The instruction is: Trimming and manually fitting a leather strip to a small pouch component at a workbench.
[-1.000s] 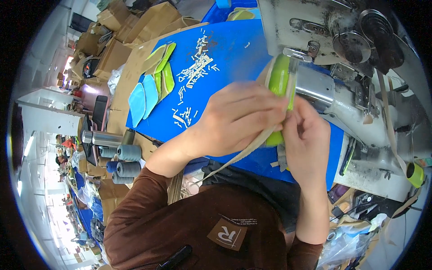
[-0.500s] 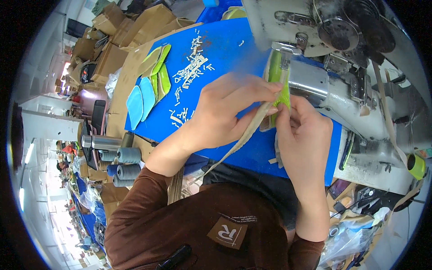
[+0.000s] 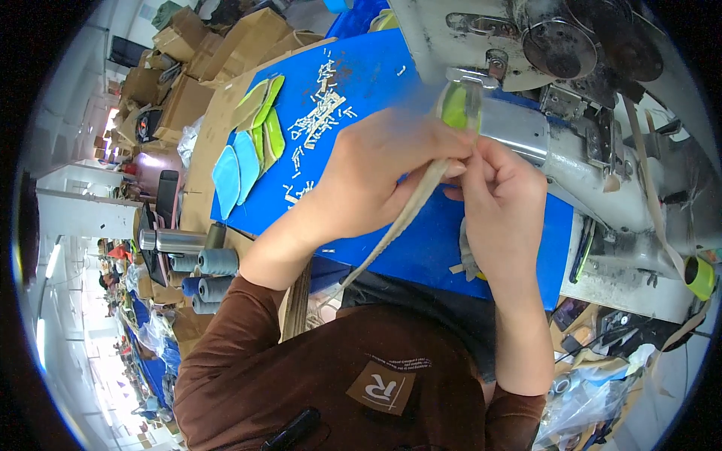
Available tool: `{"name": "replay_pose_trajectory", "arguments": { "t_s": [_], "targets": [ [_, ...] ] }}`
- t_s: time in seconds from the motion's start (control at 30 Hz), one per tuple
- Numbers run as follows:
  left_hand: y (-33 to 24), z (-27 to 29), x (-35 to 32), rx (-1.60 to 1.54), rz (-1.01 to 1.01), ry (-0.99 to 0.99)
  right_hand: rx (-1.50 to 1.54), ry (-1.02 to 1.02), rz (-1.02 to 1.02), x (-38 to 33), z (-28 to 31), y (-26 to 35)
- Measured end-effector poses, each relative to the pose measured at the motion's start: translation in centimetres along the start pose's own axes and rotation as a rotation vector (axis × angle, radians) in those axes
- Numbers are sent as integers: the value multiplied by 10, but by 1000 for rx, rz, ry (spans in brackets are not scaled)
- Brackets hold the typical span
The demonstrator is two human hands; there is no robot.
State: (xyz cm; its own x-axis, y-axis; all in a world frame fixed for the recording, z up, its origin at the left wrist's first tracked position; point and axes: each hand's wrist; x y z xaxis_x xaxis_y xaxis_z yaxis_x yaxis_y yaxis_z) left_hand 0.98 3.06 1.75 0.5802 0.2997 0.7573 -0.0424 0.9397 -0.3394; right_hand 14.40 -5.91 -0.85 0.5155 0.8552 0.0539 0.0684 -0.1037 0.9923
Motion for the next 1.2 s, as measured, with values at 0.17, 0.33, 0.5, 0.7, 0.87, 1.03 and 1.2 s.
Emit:
{"name": "replay_pose_trajectory", "arguments": {
  "t_s": [0.17,0.33,0.5,0.7,0.87,1.03,1.2],
  "targets": [
    [0,0,-2,-70,206,3,-7,-25,11,-4,-2,-2],
    [3,-2,-3,-15,133,-88,-78,-28,130,-5,-13,-4],
    [10,1,3,-16,43,-23,-222,-72,288,0,-20,-14],
    [16,3,6,-26,89,68,-268,-138,324,2,-25,-28],
    [17,6,10,-43,105,38,-120,-213,346,-2,-39,-36],
    [24,8,9,-68,23,36,-330,-227,357,-5,-45,-38],
    [24,9,12,-5,-204,109,-332,-243,398,-1,-38,-50]
  ]
}}
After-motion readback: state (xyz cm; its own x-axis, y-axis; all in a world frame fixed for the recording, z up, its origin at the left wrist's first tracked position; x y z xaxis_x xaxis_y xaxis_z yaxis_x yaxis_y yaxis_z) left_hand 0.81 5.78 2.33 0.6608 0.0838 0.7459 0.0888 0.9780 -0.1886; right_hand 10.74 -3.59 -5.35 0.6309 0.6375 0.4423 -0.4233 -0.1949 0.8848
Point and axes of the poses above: each hand's wrist, its own x-axis towards the middle knuckle, its own z-axis out of the back of the hand, y = z × x, and after that the axes turned 8 degrees about -y, right-handed
